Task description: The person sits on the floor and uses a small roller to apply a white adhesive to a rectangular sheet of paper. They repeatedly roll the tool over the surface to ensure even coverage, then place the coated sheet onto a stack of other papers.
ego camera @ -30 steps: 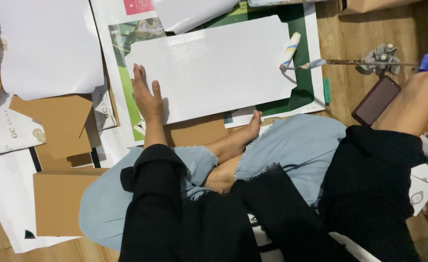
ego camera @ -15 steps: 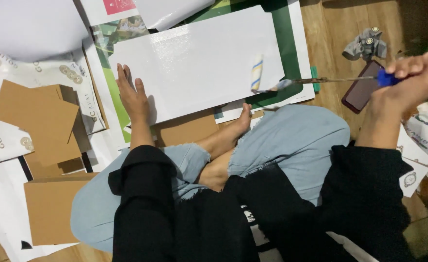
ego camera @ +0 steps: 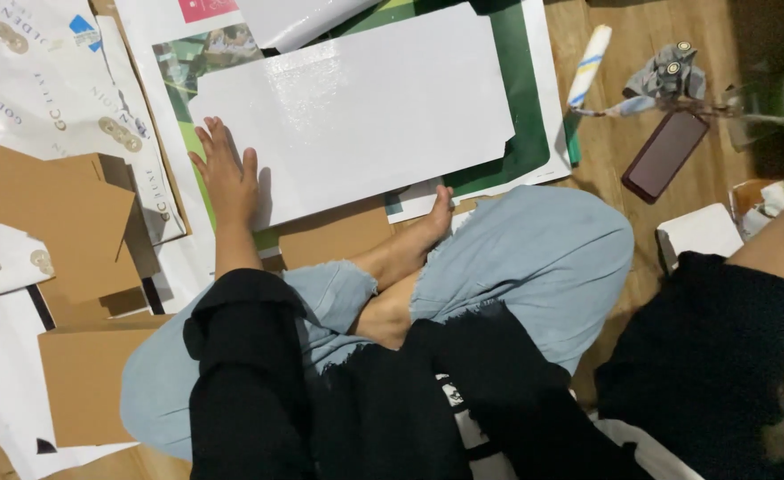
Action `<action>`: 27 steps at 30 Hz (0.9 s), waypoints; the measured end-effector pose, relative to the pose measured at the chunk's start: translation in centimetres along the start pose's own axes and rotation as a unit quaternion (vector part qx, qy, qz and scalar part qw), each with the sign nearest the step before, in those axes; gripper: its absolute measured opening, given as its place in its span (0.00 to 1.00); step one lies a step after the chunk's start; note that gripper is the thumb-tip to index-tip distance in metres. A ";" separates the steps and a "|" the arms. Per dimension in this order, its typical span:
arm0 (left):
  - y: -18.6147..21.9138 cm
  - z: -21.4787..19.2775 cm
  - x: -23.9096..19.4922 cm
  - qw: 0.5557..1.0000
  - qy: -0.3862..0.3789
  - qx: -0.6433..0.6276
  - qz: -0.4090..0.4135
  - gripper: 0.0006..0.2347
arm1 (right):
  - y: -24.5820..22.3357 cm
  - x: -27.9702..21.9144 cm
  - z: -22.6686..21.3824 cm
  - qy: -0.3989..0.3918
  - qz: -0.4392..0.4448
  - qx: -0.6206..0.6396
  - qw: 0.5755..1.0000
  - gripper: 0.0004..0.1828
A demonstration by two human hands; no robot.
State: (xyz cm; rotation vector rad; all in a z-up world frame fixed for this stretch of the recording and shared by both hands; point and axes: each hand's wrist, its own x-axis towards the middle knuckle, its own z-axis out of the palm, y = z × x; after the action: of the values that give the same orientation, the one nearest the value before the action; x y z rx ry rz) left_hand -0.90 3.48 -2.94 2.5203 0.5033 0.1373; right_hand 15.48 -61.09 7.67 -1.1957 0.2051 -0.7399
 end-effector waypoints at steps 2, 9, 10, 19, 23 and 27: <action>-0.2 0.4 0.7 1.000 0.000 0.009 0.000 0.34 | 0.7 1.8 -0.3 -0.007 -0.012 0.017 1.000 0.13; 0.6 -0.3 0.3 0.998 0.013 -0.060 0.002 0.30 | 0.2 -1.6 7.0 -0.028 -0.027 0.069 0.997 0.11; 0.7 -0.3 0.1 0.998 0.008 -0.062 -0.005 0.30 | -1.1 -4.7 10.5 -0.008 -0.019 0.055 0.998 0.12; 4.3 -5.5 2.9 0.973 -0.188 0.024 -0.132 0.29 | 12.1 11.9 -2.0 0.023 -0.031 -0.070 0.997 0.07; 7.3 -10.6 2.4 0.937 -0.297 0.033 -0.180 0.32 | 7.0 3.1 7.5 -0.028 0.068 0.094 0.993 0.09; 6.3 -11.3 0.9 0.893 -0.375 -0.115 -0.221 0.39 | -0.3 -7.1 16.7 -0.041 0.155 0.017 0.987 0.12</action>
State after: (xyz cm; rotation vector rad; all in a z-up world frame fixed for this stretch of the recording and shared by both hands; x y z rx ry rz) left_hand -0.34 4.71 9.99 1.9499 0.6560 -0.8633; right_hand 18.62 -43.99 12.66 -1.1264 0.3001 -0.4191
